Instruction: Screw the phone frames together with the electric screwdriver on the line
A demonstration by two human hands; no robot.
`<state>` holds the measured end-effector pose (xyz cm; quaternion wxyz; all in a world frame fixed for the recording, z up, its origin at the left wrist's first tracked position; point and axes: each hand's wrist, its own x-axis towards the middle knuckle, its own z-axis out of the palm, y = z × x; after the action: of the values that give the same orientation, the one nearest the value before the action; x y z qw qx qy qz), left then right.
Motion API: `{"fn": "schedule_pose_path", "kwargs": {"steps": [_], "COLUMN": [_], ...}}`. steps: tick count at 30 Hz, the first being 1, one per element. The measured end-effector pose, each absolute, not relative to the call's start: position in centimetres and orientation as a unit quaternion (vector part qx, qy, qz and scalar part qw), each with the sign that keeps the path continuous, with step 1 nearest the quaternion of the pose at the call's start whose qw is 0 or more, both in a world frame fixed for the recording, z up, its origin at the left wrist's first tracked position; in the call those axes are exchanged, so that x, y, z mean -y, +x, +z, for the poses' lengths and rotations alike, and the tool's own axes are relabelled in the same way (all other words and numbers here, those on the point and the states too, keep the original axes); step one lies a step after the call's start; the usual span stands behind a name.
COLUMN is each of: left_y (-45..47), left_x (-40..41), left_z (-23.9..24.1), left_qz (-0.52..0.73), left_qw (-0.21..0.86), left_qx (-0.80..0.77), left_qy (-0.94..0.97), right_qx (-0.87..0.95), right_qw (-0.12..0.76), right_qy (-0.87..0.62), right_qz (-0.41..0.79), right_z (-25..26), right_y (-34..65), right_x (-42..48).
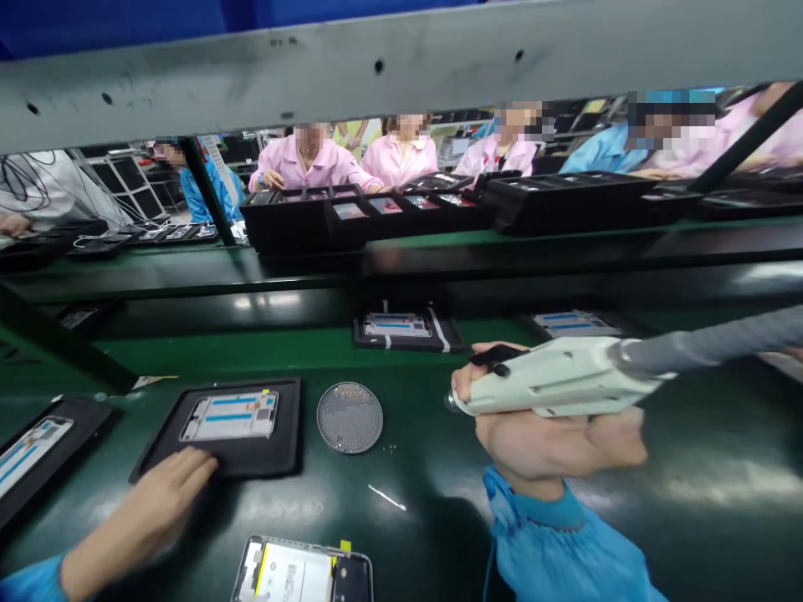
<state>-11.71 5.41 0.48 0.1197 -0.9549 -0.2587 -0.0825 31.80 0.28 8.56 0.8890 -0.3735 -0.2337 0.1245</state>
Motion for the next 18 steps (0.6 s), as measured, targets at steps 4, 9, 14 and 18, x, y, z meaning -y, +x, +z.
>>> {"fn": "schedule_pose_path", "kwargs": {"steps": [4, 9, 14, 18], "left_y": [-9.3, -5.1, -2.8, -3.5], "left_x": [-15.3, -24.9, -22.6, -11.0], "left_z": [1.4, 3.2, 4.0, 2.7], "left_qz": [-0.090, -0.134, -0.184, -0.128], "left_qw": [0.123, 0.126, 0.121, 0.056], "left_qx": [0.302, 0.326, 0.295, 0.242], "left_qy": [-0.941, -0.927, -0.930, -0.960], "right_qx": [0.285, 0.316, 0.324, 0.307], "right_qw": [0.874, 0.858, 0.843, 0.845], "right_qy": [-0.381, -0.378, -0.397, -0.406], "right_qz": [0.100, 0.149, 0.163, 0.164], "right_z": [7.3, 5.2, 4.3, 4.5], "right_y": [33.4, 35.2, 36.4, 36.4], "right_x": [-0.9, -0.6, -0.1, 0.5]}}
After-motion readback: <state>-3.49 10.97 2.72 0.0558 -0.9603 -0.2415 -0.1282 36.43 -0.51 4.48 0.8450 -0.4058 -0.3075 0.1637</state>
